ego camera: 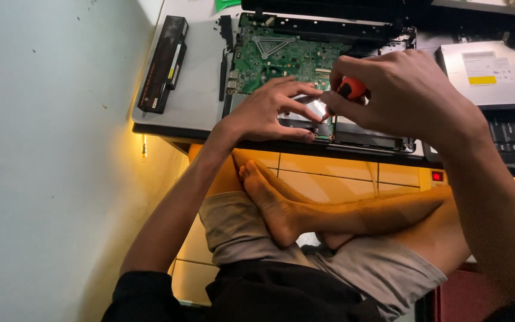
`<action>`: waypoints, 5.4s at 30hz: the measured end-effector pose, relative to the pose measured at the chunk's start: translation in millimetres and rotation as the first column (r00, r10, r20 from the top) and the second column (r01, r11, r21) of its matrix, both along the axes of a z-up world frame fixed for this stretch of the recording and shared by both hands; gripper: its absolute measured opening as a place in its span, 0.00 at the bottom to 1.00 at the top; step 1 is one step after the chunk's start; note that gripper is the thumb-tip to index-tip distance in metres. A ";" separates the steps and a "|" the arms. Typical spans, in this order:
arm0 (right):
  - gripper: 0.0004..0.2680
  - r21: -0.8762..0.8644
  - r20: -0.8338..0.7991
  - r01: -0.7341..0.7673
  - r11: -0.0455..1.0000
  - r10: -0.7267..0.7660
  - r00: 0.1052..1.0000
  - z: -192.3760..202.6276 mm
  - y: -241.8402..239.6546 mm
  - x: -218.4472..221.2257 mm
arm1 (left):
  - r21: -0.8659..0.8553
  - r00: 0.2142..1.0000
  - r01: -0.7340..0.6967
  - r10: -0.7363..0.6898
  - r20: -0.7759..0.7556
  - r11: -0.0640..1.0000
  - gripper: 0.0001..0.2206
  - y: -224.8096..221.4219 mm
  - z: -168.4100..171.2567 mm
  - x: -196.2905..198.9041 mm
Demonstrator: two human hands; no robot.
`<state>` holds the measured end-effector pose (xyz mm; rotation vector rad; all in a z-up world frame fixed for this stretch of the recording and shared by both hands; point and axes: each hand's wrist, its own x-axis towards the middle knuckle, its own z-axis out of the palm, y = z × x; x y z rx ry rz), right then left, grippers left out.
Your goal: Disassembling a laptop by removing screws and disconnecting the motherboard and heatsink from the chassis.
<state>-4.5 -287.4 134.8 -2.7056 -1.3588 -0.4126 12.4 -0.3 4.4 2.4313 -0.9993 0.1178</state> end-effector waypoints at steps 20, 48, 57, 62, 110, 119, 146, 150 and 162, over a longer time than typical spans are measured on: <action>0.07 0.502 -0.129 -0.091 0.860 0.179 0.975 -39.6 -17.8 53.4 | -0.558 0.987 -0.099 0.009 -0.161 0.824 0.02 10.0 30.8 -22.4; 0.06 0.174 -0.250 -0.093 0.980 0.135 0.959 -11.5 6.1 75.2 | -0.247 0.988 -0.153 0.155 -0.014 0.957 0.09 2.2 22.2 -19.6; 0.09 0.349 -0.358 -0.326 0.878 0.447 0.820 -15.6 5.7 105.6 | -0.377 0.989 -0.143 0.147 -0.019 0.915 0.07 0.1 32.5 -24.1; 0.09 0.384 -0.286 -0.180 0.906 0.302 0.909 -39.4 5.2 108.9 | -0.326 0.988 -0.127 0.147 0.038 0.937 0.05 0.9 30.5 -19.7; 0.11 0.484 0.324 -0.004 0.875 -0.175 0.930 -136.7 -54.5 185.4 | -0.126 0.557 -0.802 0.808 0.190 0.583 0.15 120.1 11.7 94.9; 0.11 0.492 0.324 -0.015 0.871 -0.167 0.931 -136.7 -55.4 189.2 | -0.263 0.597 -0.774 0.802 -0.003 0.575 0.08 147.5 19.7 113.4; 0.12 0.440 0.333 -0.002 0.898 -0.161 0.929 -140.6 -57.3 190.8 | -0.142 0.700 -0.573 0.572 0.427 0.807 0.05 109.6 43.9 51.5; 0.11 0.431 0.332 0.009 0.902 -0.168 0.928 -142.3 -59.9 185.4 | -0.050 0.869 -0.415 0.412 0.275 0.909 0.16 78.9 49.7 -13.1; 0.13 0.453 0.321 -0.034 0.891 -0.126 0.939 -148.3 -57.7 193.4 | 0.048 0.948 -0.249 0.234 0.216 0.967 0.31 91.4 51.3 -62.9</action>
